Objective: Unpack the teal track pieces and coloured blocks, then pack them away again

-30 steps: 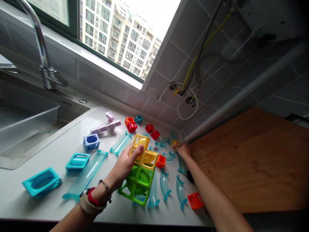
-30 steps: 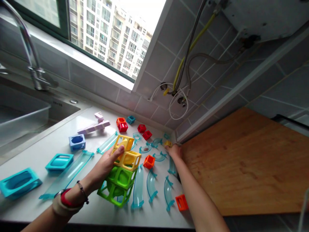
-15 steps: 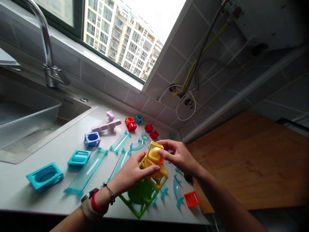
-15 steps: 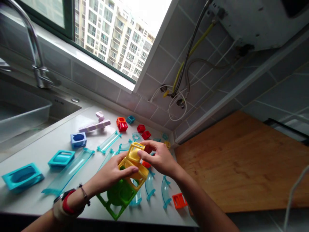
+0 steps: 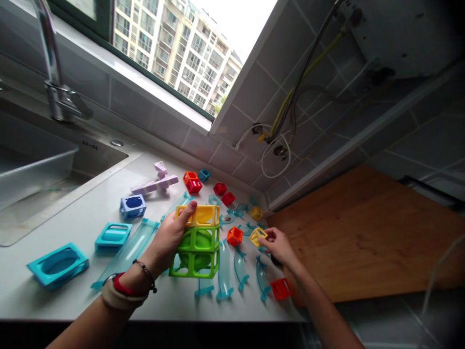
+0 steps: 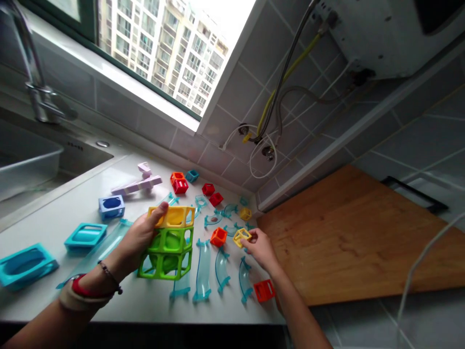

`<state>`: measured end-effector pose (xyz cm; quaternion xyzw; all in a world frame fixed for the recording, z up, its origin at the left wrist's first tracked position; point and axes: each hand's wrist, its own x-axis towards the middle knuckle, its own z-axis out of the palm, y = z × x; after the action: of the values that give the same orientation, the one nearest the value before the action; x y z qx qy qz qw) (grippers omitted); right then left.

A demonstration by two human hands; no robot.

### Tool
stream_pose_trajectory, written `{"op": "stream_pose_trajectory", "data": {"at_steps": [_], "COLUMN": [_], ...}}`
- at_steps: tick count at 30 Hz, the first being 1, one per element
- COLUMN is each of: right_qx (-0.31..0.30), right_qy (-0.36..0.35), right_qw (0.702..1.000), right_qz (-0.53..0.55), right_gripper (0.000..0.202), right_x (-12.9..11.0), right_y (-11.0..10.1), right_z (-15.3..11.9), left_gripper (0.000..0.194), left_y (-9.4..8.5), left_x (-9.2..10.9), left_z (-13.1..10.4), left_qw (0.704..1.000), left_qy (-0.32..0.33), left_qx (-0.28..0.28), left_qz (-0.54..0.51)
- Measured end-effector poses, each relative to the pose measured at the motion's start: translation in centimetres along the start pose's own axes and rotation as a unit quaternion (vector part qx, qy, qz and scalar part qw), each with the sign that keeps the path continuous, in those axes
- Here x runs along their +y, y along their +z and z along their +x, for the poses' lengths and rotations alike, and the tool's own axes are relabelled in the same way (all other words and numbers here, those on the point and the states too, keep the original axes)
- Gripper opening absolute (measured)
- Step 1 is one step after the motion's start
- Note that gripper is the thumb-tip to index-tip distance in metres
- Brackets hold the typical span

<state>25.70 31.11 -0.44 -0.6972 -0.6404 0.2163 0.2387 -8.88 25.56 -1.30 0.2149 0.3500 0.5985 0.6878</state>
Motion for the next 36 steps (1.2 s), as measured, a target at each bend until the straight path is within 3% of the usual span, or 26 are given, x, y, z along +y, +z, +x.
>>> {"op": "stream_pose_trajectory", "data": {"at_steps": [4,8,12,15,18,23,26,29,33,36], "right_qx": [0.007,0.041,0.046,-0.067,-0.145,-0.167,-0.141,-0.049,0.084,0.155], "right_qy": [-0.008,-0.034,-0.11,-0.152,-0.127,-0.055,-0.014,-0.004,-0.022,0.001], "right_qw": [0.998,0.993,0.989,0.986,0.973,0.956,0.943,0.953,0.983,0.987], "right_qz": [-0.06,-0.108,-0.087,0.02,0.129,0.234,0.302,0.3,0.165,0.051], "right_gripper": [0.039,0.056,0.052,0.045,0.047,0.04,0.037,0.041,0.054,0.055], "right_x": [2.0,1.6,-1.9,-5.9,-9.3,-11.2,-10.4,-8.1,-2.1,3.5], "right_y": [1.9,2.6,1.4,0.6,0.8,1.0,-0.3,-2.8,-5.6,-5.9], "right_z": [-2.8,-3.4,-4.9,-7.3,-9.8,-11.5,-10.6,-8.7,-7.7,-9.7], "left_gripper": [0.048,0.048,0.049,0.05,0.05,0.047,0.045,0.047,0.051,0.052], "left_y": [0.2,0.7,1.2,1.6,2.2,3.0,2.7,1.8,0.8,0.4], "left_x": [-0.1,-0.5,-0.9,-1.8,-2.8,-3.4,-3.6,-3.6,-2.9,-2.4], "left_z": [0.0,-0.5,-1.0,-1.3,-1.9,-2.8,-2.3,-1.3,-0.4,0.0], "left_qw": [0.998,0.993,0.996,0.996,0.983,0.957,0.958,0.971,0.988,0.991], "left_qy": [-0.038,-0.086,-0.059,-0.005,0.058,0.103,0.093,0.071,0.04,0.043], "left_qx": [0.009,-0.024,-0.062,-0.091,-0.122,-0.176,-0.171,-0.129,-0.074,-0.044], "left_qz": [-0.051,-0.081,-0.038,0.024,0.121,0.207,0.209,0.186,0.129,0.12]}}
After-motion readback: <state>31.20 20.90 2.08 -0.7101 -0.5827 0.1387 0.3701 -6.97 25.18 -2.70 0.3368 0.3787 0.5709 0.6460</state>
